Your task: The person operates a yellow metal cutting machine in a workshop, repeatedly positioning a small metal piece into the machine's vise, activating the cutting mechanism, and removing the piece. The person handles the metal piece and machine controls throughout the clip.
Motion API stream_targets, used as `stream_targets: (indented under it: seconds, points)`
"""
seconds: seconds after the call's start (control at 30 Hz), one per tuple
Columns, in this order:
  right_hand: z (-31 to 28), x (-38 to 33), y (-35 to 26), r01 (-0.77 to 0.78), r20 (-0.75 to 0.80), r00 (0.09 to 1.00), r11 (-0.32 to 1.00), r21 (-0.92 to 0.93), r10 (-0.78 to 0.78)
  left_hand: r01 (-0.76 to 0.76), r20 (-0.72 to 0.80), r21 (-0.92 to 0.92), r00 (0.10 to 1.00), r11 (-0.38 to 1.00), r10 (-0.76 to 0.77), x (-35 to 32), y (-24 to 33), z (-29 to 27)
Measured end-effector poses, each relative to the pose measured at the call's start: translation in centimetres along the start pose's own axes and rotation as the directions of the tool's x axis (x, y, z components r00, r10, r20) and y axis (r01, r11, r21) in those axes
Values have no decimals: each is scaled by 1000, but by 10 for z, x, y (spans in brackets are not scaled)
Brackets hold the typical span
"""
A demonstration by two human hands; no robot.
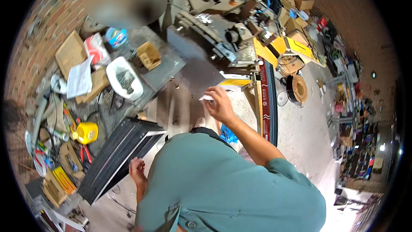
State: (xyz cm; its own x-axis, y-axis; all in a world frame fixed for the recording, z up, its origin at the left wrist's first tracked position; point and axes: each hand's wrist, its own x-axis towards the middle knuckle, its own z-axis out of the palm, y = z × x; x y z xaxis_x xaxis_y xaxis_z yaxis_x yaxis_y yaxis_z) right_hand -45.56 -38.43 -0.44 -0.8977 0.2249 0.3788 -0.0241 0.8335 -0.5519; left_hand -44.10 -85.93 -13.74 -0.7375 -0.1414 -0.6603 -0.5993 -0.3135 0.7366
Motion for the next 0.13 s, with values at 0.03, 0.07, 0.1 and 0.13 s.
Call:
stream_targets:
  seconds: [0.03, 0.07, 0.1, 0.13]
  points:
    - [-21, 4, 18, -40, -78, 996, 999, -18, 38, -59, 73, 70, 996, 996, 53, -6, 5, 23]
    - [-40, 7, 41, -62, -147, 988, 996, -61, 53, -170, 153, 168, 978, 971, 145, -7, 8, 46]
    - [-60, 8, 66, -91, -215, 974, 990, -108, 66, -281, 243, 252, 945, 926, 221, -5, 11, 68]
    - [-69, 6, 79, -108, -236, 968, 988, -108, 80, -80, 177, 183, 983, 980, 47, 1, 20, 92]
